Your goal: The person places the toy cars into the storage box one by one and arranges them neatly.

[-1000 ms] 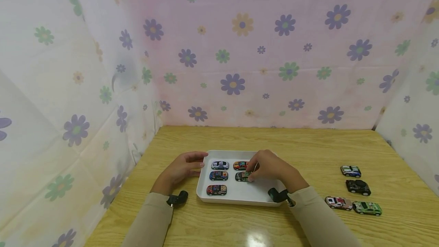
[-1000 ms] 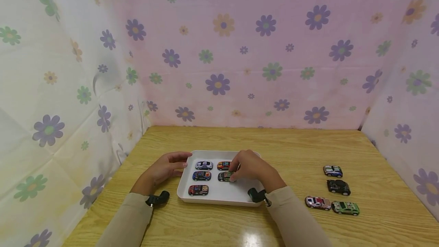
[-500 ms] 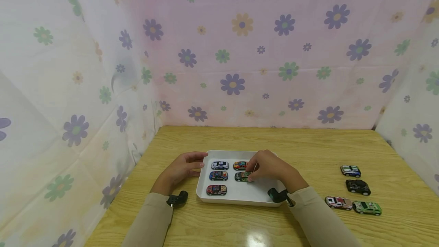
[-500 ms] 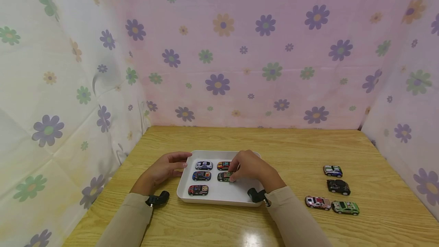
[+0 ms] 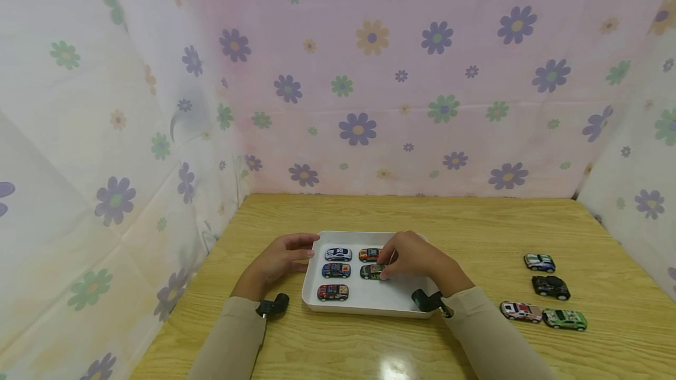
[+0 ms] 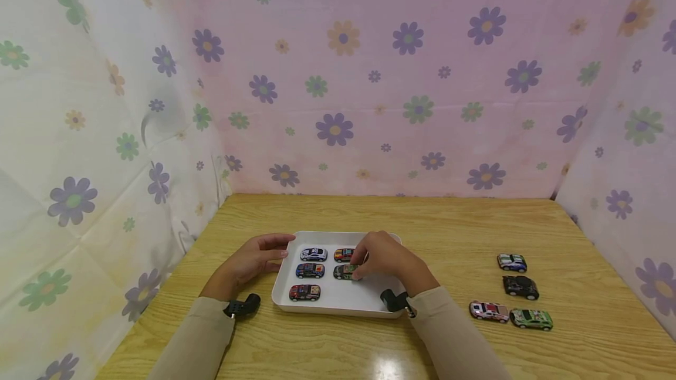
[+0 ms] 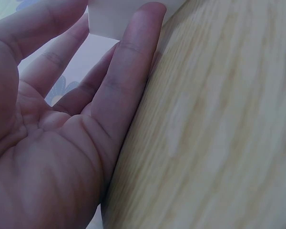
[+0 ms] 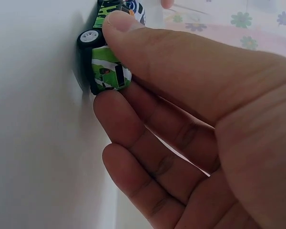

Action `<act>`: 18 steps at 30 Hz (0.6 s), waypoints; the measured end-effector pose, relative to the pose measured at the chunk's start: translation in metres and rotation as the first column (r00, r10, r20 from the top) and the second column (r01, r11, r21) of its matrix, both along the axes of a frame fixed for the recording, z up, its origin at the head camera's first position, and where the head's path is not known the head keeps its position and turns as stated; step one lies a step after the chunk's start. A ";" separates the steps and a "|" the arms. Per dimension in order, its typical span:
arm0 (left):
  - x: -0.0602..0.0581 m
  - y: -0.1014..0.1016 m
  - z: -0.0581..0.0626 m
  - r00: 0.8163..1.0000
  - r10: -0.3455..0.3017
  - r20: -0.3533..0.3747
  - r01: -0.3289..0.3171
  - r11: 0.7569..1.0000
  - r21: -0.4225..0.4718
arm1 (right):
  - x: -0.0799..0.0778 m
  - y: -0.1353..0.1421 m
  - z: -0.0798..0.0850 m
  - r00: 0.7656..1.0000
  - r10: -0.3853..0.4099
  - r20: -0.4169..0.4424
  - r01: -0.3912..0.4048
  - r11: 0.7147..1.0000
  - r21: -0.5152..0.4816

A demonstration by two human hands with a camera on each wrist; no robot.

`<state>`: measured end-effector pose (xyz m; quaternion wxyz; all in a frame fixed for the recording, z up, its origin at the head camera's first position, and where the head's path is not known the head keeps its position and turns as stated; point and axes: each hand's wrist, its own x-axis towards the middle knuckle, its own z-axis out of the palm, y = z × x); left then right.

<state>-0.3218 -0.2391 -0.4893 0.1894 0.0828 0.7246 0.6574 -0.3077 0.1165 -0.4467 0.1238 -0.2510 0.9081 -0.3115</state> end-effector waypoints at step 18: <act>0.000 -0.001 0.000 1.000 -0.007 -0.005 0.007 1.000 -0.002 | 0.000 -0.001 -0.001 1.000 0.014 -0.009 -0.014 1.000 -0.009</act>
